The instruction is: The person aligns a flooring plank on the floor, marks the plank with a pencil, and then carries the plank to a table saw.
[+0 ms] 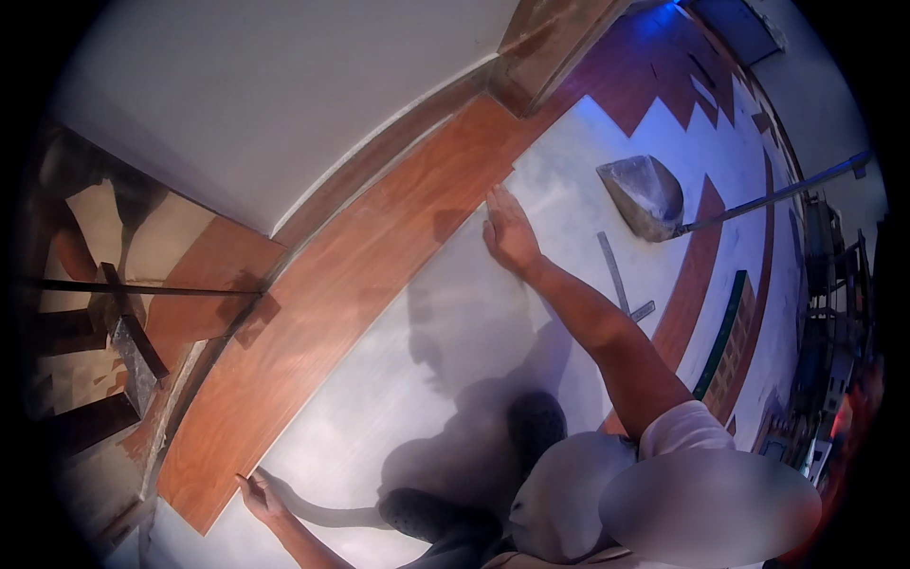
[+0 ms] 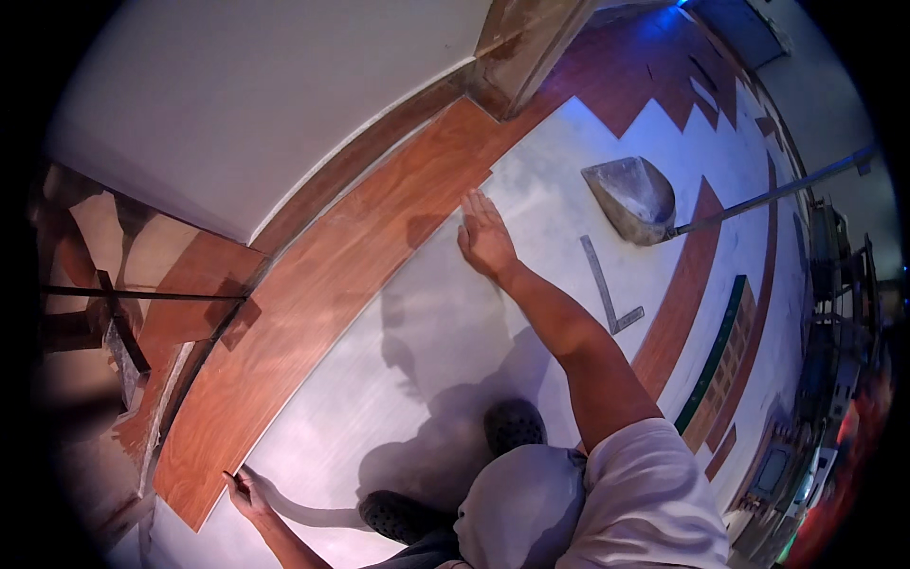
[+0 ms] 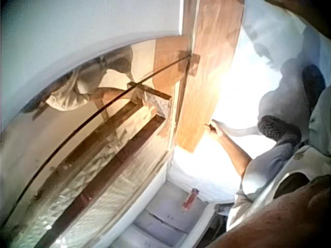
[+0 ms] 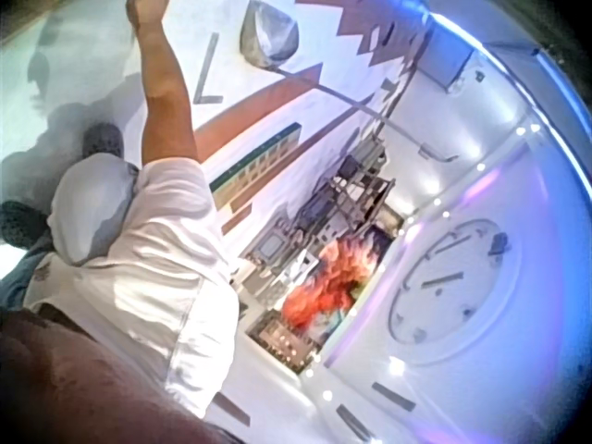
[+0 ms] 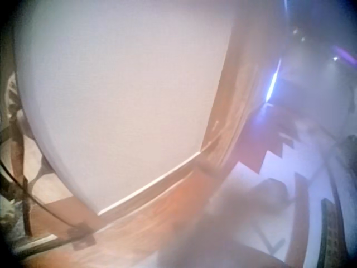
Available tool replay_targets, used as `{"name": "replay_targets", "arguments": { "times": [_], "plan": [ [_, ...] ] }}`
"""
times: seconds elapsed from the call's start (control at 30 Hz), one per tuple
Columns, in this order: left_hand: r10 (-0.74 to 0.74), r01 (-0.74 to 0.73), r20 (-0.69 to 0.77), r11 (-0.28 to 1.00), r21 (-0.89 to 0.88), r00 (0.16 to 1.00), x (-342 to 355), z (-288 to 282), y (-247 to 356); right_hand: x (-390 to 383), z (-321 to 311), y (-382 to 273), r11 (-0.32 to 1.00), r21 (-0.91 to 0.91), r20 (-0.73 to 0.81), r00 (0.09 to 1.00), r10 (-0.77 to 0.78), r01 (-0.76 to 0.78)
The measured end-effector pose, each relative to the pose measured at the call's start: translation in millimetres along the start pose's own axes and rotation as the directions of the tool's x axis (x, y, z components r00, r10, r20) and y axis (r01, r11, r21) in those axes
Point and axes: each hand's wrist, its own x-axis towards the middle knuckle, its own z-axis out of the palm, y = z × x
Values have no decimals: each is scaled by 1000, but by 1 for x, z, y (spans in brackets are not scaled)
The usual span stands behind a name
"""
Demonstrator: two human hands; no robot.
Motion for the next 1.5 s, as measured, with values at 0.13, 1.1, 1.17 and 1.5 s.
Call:
{"name": "replay_targets", "arguments": {
  "times": [0.13,1.1,1.17,1.5],
  "plan": [
    [-12,13,19,995,-99,1000,-9,7,4,1,0,1,1000,-8,55,998,5,-5],
    [358,-310,26,769,559,933,3,-27,50,2,-6,2,997,-61,118,992,-34,41],
    [368,-314,-1,795,519,930,-12,9,17,-6,-10,8,996,-78,127,992,-20,30],
    [319,-332,95,879,343,943,5,-31,88,2,-5,4,996,-71,151,987,-47,58]
  ]
}}
